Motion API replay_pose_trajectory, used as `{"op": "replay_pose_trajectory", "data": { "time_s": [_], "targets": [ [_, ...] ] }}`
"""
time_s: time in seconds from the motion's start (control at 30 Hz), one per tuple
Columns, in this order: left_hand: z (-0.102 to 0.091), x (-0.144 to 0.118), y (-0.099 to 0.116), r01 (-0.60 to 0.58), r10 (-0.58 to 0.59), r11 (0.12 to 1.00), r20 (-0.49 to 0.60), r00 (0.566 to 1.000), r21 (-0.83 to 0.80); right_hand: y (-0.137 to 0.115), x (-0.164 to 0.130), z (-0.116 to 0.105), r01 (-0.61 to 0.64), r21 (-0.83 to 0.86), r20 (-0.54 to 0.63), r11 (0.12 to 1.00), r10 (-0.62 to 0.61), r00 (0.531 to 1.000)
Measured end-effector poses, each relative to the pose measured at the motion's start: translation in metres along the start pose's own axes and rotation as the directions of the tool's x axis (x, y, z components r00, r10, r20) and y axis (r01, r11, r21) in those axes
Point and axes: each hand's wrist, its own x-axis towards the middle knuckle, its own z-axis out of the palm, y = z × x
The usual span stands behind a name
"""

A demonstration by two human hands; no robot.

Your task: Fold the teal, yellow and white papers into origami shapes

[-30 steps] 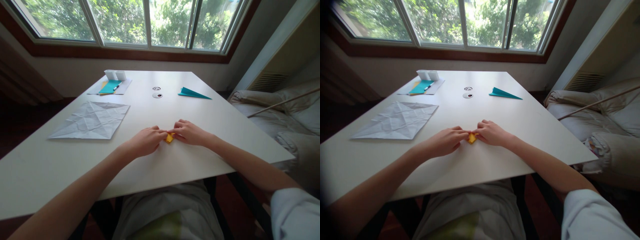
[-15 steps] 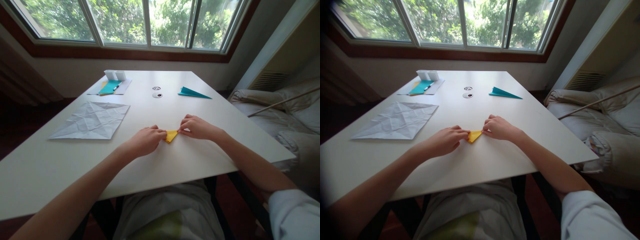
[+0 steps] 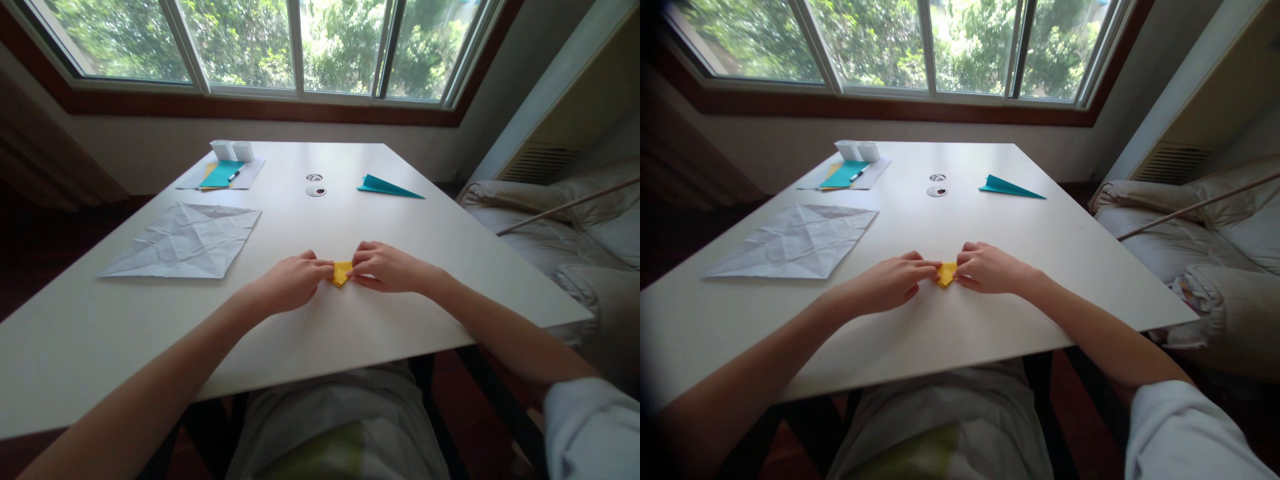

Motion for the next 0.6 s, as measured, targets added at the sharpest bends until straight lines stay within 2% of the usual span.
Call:
{"op": "replay_pose_trajectory", "data": {
  "time_s": [0.17, 0.3, 0.47, 0.6],
  "targets": [
    [0.000, 0.000, 0.000, -0.003, 0.003, 1.000, -0.008, 1.000, -0.007, -0.008, 0.002, 0.002, 0.042, 0.054, -0.010, 0.998, -0.041, 0.999],
    [-0.001, 0.000, 0.000, -0.014, 0.013, 1.000, -0.012, 1.000, -0.025, -0.003, 0.000, 0.004, 0.037, 0.091, -0.027, 0.995, -0.034, 0.999],
    [0.000, -0.001, -0.002, -0.016, 0.016, 0.998, 0.008, 1.000, -0.056, 0.006, 0.000, 0.015, -0.036, 0.032, -0.052, 0.999, 0.037, 0.998],
    [-0.001, -0.004, -0.001, 0.011, -0.011, 1.000, 0.019, 1.000, -0.011, 0.006, 0.002, 0.022, -0.065, -0.022, -0.065, 0.998, 0.063, 0.996]
  ]
}}
